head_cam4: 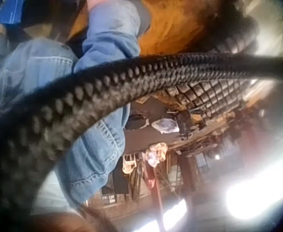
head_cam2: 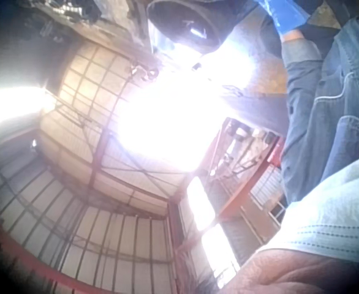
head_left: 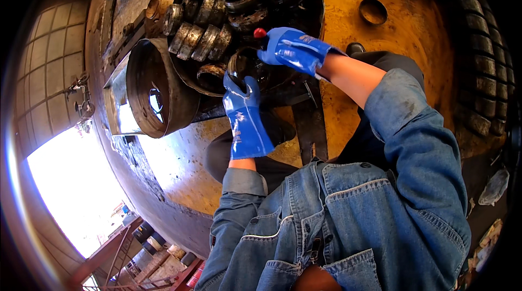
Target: The person scrubs the exterior of small, dark, circular metal parts using a red-handled wire brush. They pick up each part from a pile, scrub it thoroughly, and place it into a separate pile on the floor. The process is repeated for multiple parts in a workshop setting.
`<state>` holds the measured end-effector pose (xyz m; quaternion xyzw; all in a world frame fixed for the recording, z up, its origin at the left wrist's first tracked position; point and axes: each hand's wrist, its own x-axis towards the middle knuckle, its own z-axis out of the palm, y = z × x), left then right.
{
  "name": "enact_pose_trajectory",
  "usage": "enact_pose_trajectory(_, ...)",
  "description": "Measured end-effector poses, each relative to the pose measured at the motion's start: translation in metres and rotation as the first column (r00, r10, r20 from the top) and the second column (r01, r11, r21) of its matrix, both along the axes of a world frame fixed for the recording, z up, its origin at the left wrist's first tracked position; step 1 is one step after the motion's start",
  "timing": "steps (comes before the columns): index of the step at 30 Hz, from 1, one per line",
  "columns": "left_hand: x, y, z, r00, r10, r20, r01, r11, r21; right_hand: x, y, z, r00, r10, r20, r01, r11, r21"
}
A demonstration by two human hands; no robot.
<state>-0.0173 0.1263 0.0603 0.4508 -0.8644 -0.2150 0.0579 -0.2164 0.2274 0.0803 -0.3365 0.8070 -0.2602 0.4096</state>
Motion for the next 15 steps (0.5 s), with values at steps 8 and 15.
enact_pose_trajectory(8, -0.022, -0.098, 0.013, 0.931, -0.355, 0.086, 0.286, 0.855, 0.433, 0.021, 0.015, 0.023, 0.946, 0.07, 0.317, -0.03, 0.991, -0.129)
enact_pose_trajectory(15, -0.076, -0.082, 0.058, 0.799, -0.42, 0.429, 0.206, 0.863, 0.462, 0.013, -0.018, -0.01, 0.971, 0.159, -0.179, -0.173, 0.983, -0.068)
